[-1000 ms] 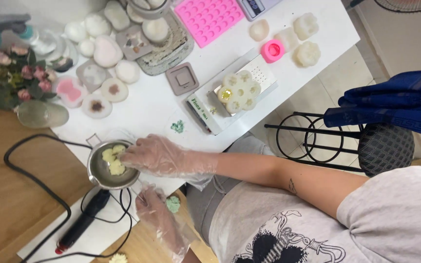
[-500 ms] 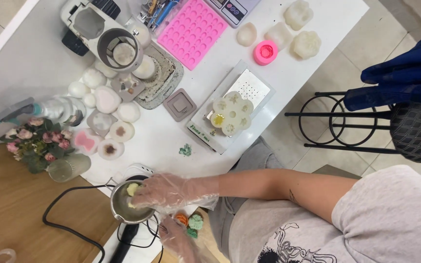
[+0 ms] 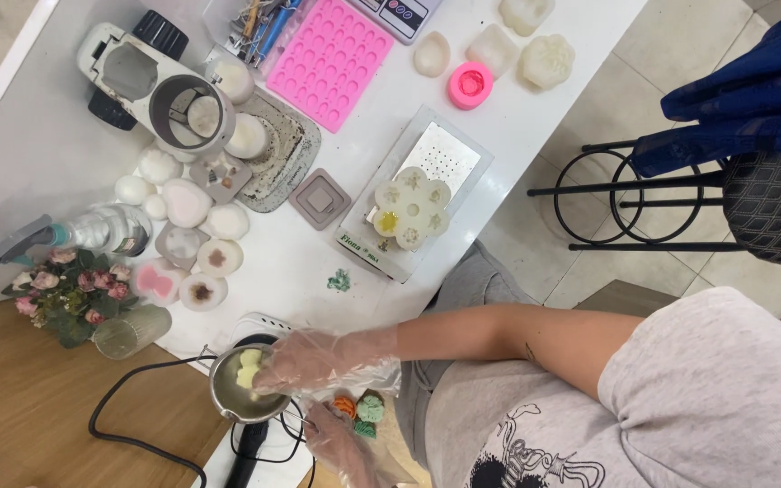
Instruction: Melting wax chunks in a small metal pot on a heating plate and using a heat gun to heat the wax further.
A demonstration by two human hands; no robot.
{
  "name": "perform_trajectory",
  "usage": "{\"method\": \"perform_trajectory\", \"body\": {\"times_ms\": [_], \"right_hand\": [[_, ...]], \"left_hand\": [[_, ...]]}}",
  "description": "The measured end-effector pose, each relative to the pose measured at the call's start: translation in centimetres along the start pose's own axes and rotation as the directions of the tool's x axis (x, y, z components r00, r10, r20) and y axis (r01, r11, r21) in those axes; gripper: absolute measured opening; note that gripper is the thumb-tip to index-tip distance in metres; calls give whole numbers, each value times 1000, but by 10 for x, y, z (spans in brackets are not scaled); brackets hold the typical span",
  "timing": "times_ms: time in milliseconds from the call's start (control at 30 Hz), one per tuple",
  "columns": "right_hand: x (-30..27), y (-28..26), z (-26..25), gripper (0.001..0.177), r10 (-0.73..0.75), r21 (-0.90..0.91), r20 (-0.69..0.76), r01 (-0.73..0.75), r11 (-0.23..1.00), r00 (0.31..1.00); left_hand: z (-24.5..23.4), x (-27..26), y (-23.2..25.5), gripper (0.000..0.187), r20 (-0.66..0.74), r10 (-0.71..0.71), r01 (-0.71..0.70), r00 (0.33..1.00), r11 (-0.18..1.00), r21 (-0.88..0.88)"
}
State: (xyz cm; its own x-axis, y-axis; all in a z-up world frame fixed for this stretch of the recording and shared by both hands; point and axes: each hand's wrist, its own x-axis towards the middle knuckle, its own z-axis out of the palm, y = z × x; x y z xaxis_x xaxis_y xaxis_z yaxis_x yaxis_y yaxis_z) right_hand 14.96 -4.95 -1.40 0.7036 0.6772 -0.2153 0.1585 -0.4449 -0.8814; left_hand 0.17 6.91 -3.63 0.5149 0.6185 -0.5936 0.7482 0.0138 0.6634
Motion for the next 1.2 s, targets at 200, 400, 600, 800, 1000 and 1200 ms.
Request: {"method": "perform_trajectory", "body": {"times_ms": [200,400,600,800,1000,1200], "right_hand": [[-3,12,11,30,-255,-130,-512,219,967,820],[-6,33,20,34,-185,-178,-464,113,977,866],[-16,28,17,15,-185,11,-267,195,981,946],[-22,8,-6,42,-399,-336,-396,274,901,827],[-18,10,-9,26,-222,-350,-414,70,934,883],[-27,-6,-11,13,101,161,-258,-61,985,961]], "left_hand": [[-1,-3,9,37,69,30,-30,997,1000,-1],[7,-6,4,42,22,104,-106,994,992,63],[20,-30,33,45,-6,10,-10,1000,1000,24],[14,-31,29,38,74,97,-88,993,990,-110],[15,-43,45,45,118,41,-30,992,996,-86],[17,-34,32,38,114,64,-51,991,993,-106]]}}
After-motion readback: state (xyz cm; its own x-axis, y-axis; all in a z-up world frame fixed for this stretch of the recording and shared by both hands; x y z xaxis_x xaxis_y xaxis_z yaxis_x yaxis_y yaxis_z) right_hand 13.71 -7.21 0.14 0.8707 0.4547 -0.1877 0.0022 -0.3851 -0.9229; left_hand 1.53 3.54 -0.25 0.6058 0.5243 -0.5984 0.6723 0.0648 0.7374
